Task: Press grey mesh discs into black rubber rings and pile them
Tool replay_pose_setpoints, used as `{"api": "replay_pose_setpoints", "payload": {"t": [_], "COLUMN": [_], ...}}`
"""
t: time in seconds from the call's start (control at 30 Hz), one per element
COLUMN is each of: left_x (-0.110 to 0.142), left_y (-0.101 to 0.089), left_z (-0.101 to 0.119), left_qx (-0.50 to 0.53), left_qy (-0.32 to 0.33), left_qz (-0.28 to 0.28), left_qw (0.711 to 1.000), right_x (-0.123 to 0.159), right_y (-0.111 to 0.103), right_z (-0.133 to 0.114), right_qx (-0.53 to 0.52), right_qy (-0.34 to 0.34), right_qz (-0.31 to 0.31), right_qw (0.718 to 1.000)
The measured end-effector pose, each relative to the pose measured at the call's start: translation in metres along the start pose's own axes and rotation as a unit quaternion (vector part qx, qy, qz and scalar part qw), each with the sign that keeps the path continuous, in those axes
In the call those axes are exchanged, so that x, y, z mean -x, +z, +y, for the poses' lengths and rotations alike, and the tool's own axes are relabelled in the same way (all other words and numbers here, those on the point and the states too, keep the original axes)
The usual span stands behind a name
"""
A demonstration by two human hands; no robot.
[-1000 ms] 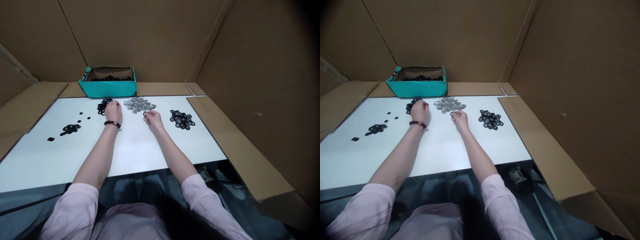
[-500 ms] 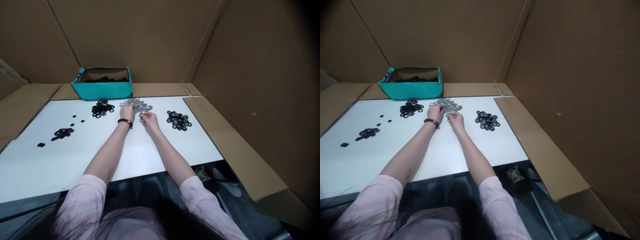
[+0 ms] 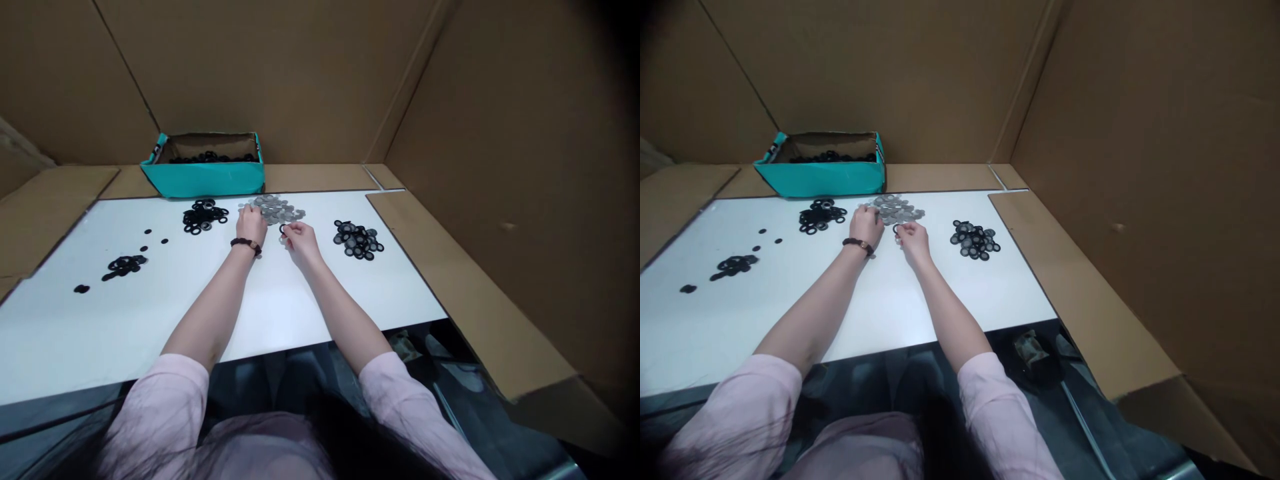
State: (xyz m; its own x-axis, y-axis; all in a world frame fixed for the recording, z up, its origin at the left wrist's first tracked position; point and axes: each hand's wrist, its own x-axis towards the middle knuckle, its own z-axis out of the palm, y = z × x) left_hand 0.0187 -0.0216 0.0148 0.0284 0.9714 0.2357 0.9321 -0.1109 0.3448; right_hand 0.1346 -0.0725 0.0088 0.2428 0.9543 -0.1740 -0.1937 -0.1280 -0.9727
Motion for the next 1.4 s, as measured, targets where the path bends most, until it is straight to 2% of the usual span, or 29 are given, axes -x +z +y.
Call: {"api": "replay_pose_setpoints", "payload": {"t": [0.3, 0.5, 0.6, 0.77, 0.9, 1.03, 1.13, 1.27, 1.4], "left_x": [-0.004, -0.002, -0.004, -0.014, -0.019, -0.004, 0.018, 0.043, 0.051], "left_y": [0.004, -0.002, -0.001, 0.007, 0.008, 0.001, -0.004, -0.012, -0.02], "left_z": [-0.012, -0.013, -0.015, -0.023, -0.023, -0.014, -0.006, 0.0, 0.001], "left_qx": [0.038, 0.043, 0.062, 0.164, 0.301, 0.426, 0.429, 0.381, 0.353], "left_qy": [0.004, -0.042, -0.044, -0.039, -0.071, -0.084, -0.05, -0.016, -0.026], "left_qz": [-0.005, 0.008, 0.021, 0.078, 0.082, -0.018, -0.066, -0.056, -0.027], "left_qw": [0.999, 0.998, 0.997, 0.983, 0.948, 0.901, 0.899, 0.923, 0.935], "right_x": [-0.004, 0.002, 0.0, -0.007, -0.009, -0.005, 0.001, 0.008, 0.011], "right_y": [0.0, -0.001, -0.002, -0.003, -0.004, -0.006, -0.007, -0.008, -0.008], "right_z": [0.003, -0.006, -0.005, 0.003, 0.001, -0.007, -0.012, -0.014, -0.014], "right_qx": [-0.024, -0.005, 0.001, -0.008, -0.019, -0.033, -0.033, -0.031, -0.054], "right_qy": [0.007, 0.011, 0.011, 0.024, 0.063, 0.088, 0.095, 0.106, 0.108], "right_qz": [0.002, 0.006, 0.012, 0.011, -0.01, -0.045, -0.076, -0.116, -0.158], "right_qw": [1.0, 1.0, 1.0, 1.0, 0.998, 0.995, 0.992, 0.987, 0.98]}}
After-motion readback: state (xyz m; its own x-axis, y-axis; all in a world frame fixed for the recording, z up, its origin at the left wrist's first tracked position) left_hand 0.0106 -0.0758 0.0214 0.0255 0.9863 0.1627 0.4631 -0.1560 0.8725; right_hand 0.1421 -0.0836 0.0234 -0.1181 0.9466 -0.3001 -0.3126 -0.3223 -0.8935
